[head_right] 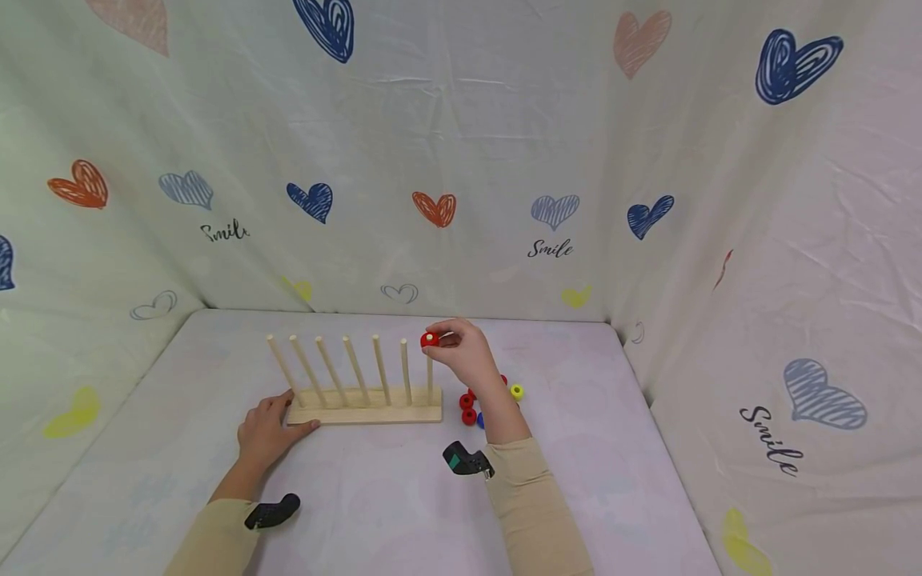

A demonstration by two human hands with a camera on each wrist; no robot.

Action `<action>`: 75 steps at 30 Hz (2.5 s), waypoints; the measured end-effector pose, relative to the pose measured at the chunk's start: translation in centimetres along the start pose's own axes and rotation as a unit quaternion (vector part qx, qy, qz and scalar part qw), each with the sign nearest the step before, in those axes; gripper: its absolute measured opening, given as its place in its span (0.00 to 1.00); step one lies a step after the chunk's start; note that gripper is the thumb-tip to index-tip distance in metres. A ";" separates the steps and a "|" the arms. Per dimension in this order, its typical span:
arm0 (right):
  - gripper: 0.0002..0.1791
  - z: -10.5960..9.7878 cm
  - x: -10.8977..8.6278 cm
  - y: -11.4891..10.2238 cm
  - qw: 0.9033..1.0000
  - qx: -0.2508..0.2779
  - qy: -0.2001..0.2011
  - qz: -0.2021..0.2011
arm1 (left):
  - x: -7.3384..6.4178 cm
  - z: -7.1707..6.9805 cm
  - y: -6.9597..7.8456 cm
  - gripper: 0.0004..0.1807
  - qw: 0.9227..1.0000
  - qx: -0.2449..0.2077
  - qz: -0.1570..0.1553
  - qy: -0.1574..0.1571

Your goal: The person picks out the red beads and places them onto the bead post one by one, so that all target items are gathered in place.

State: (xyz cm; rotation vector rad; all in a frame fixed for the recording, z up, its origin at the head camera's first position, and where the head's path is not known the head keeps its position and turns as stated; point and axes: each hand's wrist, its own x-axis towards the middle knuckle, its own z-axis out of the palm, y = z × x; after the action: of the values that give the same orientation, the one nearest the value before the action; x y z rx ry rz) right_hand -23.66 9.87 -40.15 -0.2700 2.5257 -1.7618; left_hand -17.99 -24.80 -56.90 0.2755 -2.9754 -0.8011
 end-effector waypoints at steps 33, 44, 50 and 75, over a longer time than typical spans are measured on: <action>0.16 0.0 0.1 1.1 0.998 -0.035 -0.009 0.044 | -0.1 -0.2 0.3 0.52 1.000 0.000 -0.003 -0.004; 0.17 -0.4 -0.6 1.8 0.998 -0.036 -0.009 0.049 | -0.2 -0.3 0.4 0.50 1.000 -0.001 -0.003 -0.004; 0.17 -0.6 -1.0 2.9 0.998 -0.047 -0.001 0.048 | -0.2 -0.3 0.3 0.51 1.000 0.003 -0.001 -0.006; 0.16 -0.8 -2.5 6.8 0.996 -0.056 0.024 0.071 | -0.3 -0.4 0.5 0.50 1.000 0.004 -0.002 -0.007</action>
State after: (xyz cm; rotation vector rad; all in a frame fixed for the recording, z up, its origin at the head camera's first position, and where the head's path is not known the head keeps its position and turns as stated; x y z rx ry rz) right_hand -22.06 13.37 -46.40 -0.0517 2.6103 -1.5974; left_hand -17.70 -24.46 -56.30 0.2782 -2.9929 -0.7949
